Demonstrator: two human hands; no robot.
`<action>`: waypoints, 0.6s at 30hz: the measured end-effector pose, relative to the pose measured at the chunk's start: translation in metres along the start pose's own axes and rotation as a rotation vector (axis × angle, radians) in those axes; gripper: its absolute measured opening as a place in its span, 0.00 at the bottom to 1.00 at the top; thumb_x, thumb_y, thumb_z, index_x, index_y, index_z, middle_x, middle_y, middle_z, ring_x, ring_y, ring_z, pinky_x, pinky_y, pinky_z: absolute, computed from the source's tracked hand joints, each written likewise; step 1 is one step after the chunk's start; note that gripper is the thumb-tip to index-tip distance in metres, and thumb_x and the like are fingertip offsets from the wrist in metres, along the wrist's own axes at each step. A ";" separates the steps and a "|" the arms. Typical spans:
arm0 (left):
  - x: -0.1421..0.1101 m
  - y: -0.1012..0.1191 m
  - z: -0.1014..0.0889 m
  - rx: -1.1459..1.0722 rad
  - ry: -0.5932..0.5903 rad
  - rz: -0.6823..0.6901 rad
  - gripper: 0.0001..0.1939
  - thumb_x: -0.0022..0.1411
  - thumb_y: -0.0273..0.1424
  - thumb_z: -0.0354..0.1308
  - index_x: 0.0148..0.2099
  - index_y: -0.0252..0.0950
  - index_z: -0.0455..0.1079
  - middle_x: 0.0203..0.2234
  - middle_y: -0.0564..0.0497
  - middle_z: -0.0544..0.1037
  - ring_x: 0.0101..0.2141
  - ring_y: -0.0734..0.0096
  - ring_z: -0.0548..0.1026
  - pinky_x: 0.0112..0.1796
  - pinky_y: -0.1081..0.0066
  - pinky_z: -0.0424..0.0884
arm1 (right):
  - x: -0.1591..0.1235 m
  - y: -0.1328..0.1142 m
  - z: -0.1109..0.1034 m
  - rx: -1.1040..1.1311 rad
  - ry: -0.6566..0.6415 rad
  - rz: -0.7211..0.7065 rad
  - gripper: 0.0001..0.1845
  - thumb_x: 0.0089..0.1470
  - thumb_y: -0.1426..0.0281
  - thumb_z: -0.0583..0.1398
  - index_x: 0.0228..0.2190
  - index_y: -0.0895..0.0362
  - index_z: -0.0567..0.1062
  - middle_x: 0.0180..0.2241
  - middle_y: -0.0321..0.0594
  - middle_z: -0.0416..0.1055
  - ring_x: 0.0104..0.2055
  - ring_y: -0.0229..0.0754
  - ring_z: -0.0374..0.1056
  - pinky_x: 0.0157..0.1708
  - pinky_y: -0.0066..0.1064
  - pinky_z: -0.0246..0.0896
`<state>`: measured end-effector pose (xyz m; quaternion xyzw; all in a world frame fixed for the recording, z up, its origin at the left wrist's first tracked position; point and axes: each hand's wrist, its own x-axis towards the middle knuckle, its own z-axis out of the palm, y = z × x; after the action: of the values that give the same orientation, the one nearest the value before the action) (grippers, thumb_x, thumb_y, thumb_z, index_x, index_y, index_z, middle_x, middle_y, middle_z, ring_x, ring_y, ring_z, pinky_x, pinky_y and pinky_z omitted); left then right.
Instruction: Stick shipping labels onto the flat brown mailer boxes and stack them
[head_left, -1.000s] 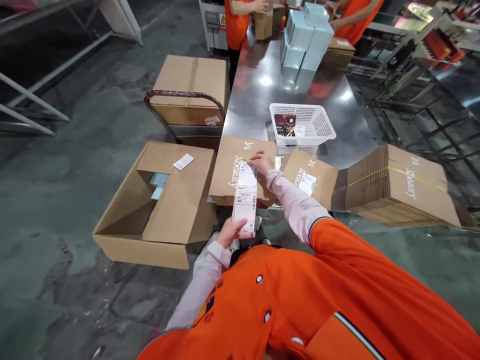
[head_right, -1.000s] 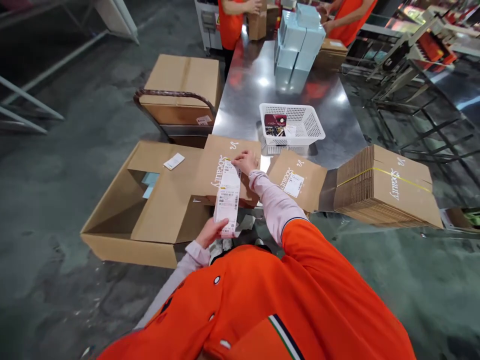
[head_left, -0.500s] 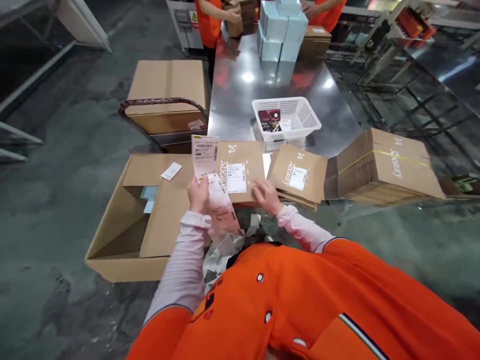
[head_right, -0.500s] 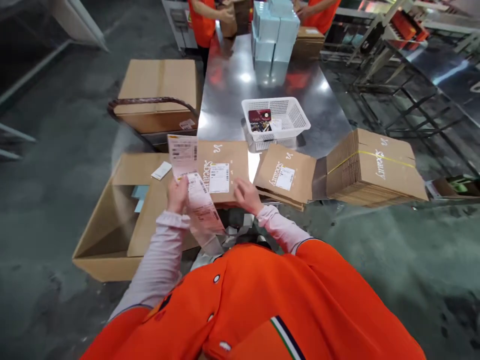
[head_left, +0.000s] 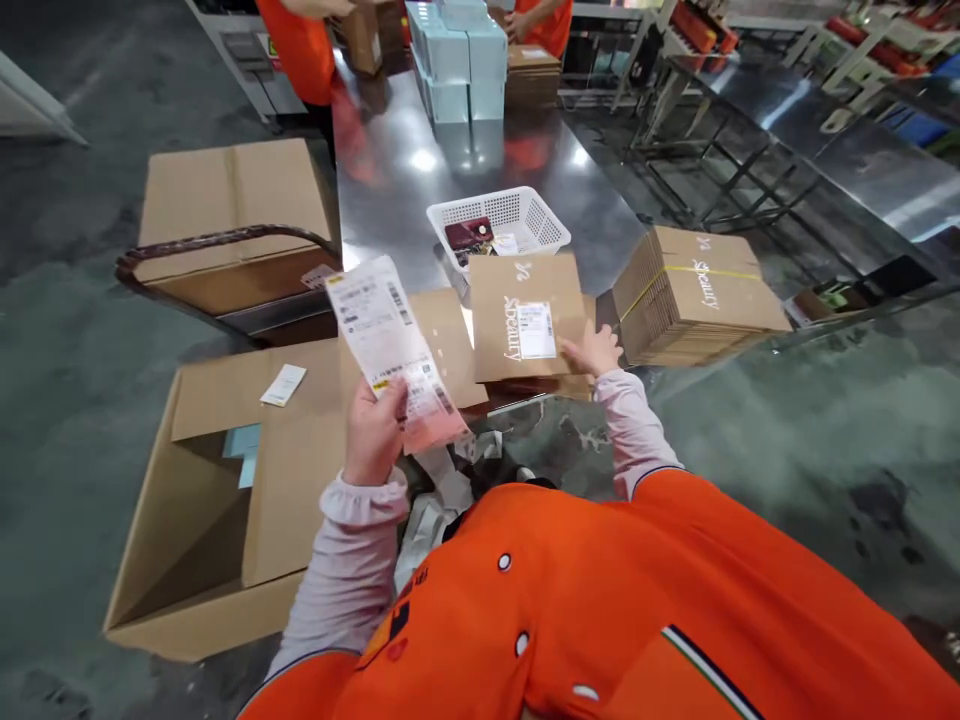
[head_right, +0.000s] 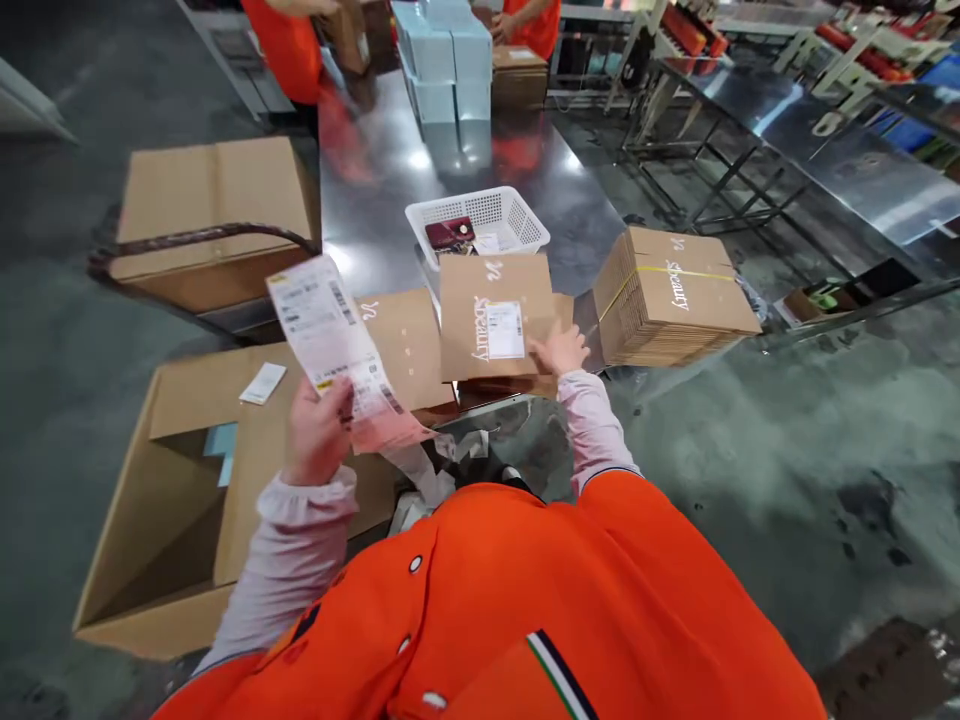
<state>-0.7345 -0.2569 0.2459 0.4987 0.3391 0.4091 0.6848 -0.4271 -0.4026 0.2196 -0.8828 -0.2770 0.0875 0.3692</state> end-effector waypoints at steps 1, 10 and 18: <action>-0.009 -0.005 0.003 -0.011 -0.017 0.006 0.27 0.51 0.42 0.68 0.49 0.35 0.69 0.44 0.45 0.79 0.42 0.62 0.77 0.44 0.66 0.74 | -0.009 -0.010 0.005 0.012 -0.101 -0.031 0.43 0.43 0.56 0.69 0.56 0.66 0.68 0.55 0.63 0.65 0.55 0.59 0.65 0.55 0.50 0.61; -0.031 -0.022 -0.008 0.054 0.020 -0.015 0.24 0.44 0.43 0.72 0.39 0.31 0.76 0.34 0.45 0.81 0.34 0.65 0.77 0.38 0.69 0.73 | -0.128 -0.098 0.100 0.685 -0.741 -0.382 0.28 0.47 0.52 0.65 0.42 0.62 0.76 0.39 0.44 0.77 0.39 0.43 0.73 0.41 0.35 0.69; -0.041 -0.054 -0.006 0.065 0.282 0.010 0.23 0.45 0.46 0.70 0.22 0.32 0.68 0.16 0.55 0.70 0.20 0.79 0.64 0.23 0.77 0.61 | -0.086 -0.123 0.100 0.425 -0.684 -0.561 0.16 0.50 0.58 0.66 0.34 0.58 0.82 0.31 0.40 0.79 0.32 0.41 0.73 0.33 0.30 0.66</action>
<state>-0.7454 -0.3002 0.1946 0.4599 0.4426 0.4674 0.6117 -0.5866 -0.3189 0.2298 -0.6000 -0.5856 0.3241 0.4382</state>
